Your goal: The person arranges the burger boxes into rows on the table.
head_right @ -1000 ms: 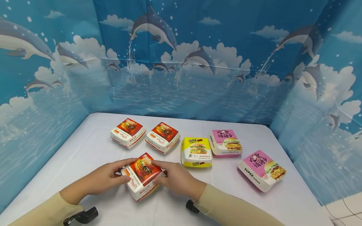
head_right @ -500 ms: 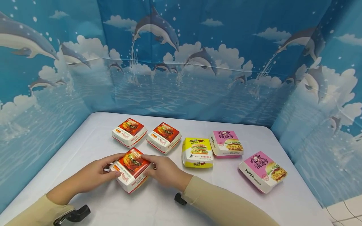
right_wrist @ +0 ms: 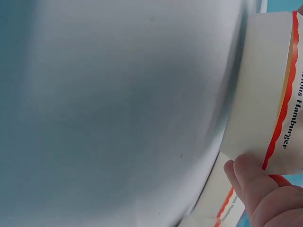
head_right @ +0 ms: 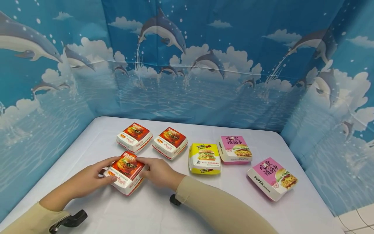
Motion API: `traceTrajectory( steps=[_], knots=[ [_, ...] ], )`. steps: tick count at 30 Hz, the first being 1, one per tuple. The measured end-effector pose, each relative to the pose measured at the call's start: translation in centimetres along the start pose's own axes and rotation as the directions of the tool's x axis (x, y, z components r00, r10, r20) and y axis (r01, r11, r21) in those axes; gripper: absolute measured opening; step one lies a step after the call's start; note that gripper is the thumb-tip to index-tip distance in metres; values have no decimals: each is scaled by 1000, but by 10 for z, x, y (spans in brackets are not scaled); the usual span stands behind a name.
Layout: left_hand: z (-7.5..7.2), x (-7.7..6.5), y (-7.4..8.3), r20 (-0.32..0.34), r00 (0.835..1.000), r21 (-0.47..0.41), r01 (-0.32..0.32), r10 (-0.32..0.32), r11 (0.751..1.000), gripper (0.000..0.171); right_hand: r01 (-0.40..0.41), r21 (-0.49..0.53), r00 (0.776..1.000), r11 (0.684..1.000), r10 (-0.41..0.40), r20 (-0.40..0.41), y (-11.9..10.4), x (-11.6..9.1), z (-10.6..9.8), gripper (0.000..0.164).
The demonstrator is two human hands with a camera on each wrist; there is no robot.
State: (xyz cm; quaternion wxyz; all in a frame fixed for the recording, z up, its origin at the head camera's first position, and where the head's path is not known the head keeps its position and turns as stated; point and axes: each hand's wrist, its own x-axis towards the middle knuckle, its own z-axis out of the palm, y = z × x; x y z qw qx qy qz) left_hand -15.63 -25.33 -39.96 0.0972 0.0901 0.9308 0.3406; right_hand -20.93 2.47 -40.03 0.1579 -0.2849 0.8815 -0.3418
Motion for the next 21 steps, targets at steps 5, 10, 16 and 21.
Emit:
traceTrajectory(
  steps=[5, 10, 16, 21],
  knots=[
    [-2, 0, -4, 34, 999, 39, 30, -32, 999, 83, -25, -16, 1000, 1000, 25, 4, -3, 6, 6, 56],
    [-5, 4, -4, 71, 995, 71, 64, -69, 995, 92, -43, -19, 999, 999, 44, 22, -6, 8, 9, 53],
    [-6, 11, -3, 112, 991, 78, 58, -66, 995, 96, -36, -10, 999, 999, 36, 31, -7, 9, 12, 64],
    [-6, 12, -4, 123, 990, 51, 63, -69, 997, 96, -48, -28, 998, 998, 49, 33, -8, 11, 14, 75]
  ],
)
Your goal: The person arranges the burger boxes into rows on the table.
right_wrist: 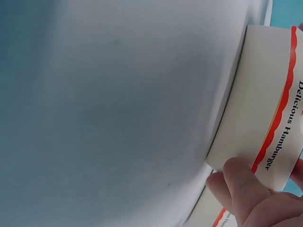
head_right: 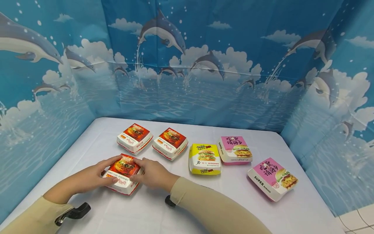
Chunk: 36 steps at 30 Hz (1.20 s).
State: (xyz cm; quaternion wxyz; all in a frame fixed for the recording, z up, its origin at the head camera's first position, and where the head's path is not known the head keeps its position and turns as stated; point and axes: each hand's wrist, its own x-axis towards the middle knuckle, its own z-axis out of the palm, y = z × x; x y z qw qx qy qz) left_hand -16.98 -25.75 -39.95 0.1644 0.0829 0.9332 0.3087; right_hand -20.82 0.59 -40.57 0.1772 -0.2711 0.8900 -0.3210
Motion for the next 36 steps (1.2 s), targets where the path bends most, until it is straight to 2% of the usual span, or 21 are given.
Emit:
traceTrajectory(
  steps=[8, 17, 22, 29, 36],
  knots=[
    [0, 0, 0, 12, 1000, -46, -20, 20, 999, 95, -36, -10, 999, 999, 36, 1, -6, 0, 0, 74],
    [-2, 1, 1, 7, 1000, -30, -9, 10, 1000, 94, -42, -9, 999, 999, 42, -7, -7, 0, 1, 73],
    [-6, 2, 4, 2, 1000, -34, -25, 25, 999, 92, -42, 1, 999, 999, 42, -8, -6, 1, 1, 72],
    [-10, 6, 4, 50, 998, -87, -33, 37, 996, 97, -47, 6, 999, 999, 47, 0, -7, 2, 2, 71],
    [-10, 8, 3, 54, 998, -76, -11, 15, 997, 97, -52, 12, 999, 999, 52, 4, -9, 2, 1, 70]
  ],
)
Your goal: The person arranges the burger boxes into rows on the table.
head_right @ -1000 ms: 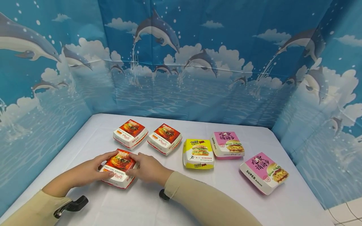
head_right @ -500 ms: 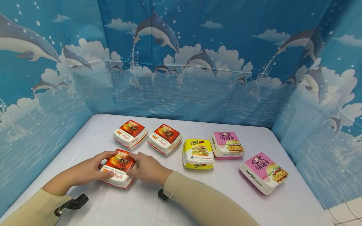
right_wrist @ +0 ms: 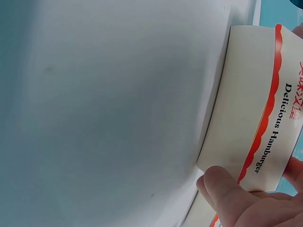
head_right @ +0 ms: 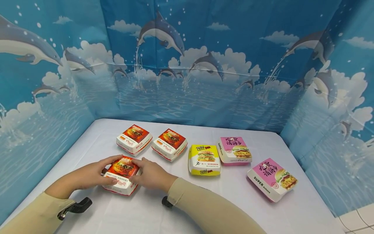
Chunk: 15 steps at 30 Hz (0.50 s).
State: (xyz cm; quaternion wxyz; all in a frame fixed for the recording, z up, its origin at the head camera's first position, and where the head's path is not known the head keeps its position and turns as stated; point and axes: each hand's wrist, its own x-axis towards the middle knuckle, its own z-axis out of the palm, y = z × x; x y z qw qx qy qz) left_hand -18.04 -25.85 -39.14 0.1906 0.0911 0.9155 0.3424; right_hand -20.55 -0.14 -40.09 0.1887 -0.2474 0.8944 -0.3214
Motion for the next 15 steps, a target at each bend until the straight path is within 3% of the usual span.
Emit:
traceTrajectory(
  steps=[15],
  knots=[
    [1, -4, 1, -23, 1000, 24, -2, 3, 1000, 95, 7, -21, 1000, 1000, -6, 6, 2, 0, 3, 72]
  ],
)
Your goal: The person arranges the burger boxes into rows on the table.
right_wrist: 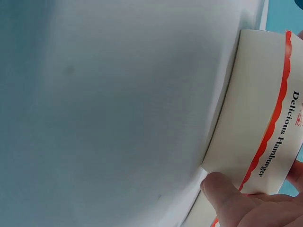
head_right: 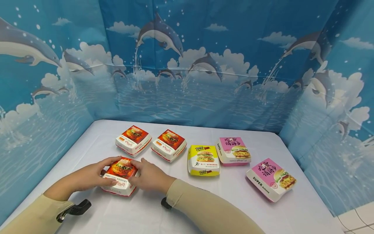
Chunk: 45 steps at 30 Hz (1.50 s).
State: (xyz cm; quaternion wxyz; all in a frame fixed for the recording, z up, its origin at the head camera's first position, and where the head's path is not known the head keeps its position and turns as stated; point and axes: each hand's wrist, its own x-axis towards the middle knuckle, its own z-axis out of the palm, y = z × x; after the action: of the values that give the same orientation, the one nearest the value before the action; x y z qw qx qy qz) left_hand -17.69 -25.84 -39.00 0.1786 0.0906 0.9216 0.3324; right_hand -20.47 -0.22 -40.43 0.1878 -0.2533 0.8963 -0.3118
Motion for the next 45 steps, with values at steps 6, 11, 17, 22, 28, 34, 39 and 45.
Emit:
traceTrajectory(
  steps=[6, 11, 17, 22, 28, 34, 39, 45],
  knots=[
    [1, 0, -2, 0, 1000, -29, -5, 5, 1000, 94, -3, -39, 1000, 999, 3, 2, 1, 1, 4, 83],
    [1, 1, -2, -8, 1000, -8, 1, -1, 1000, 96, -3, -50, 1000, 999, 2, -1, 1, 2, 4, 86],
    [1, 3, -6, -11, 1000, -6, -6, 6, 1000, 95, 11, -41, 1000, 999, -11, -1, -1, 5, 3, 84],
    [-1, 2, -6, -9, 1000, 26, -20, 20, 999, 90, 9, -23, 1000, 1000, -9, 9, -2, 6, 3, 83],
    [-3, 1, -6, -8, 1000, 35, -20, 20, 999, 85, 13, -10, 1000, 1000, -13, 20, -4, 5, 2, 83],
    [-3, 2, -5, -8, 1000, 8, 4, -4, 1000, 85, 19, -4, 999, 1000, -19, 26, -4, 5, 1, 84],
    [-5, 3, -4, 1, 1000, -4, 19, -19, 1000, 88, 15, 4, 999, 1000, -15, 29, -4, 4, 1, 84],
    [-7, 1, -2, 6, 1000, 4, 17, -17, 1000, 91, 8, 13, 999, 1000, -8, 35, -3, 4, 0, 83]
  ],
)
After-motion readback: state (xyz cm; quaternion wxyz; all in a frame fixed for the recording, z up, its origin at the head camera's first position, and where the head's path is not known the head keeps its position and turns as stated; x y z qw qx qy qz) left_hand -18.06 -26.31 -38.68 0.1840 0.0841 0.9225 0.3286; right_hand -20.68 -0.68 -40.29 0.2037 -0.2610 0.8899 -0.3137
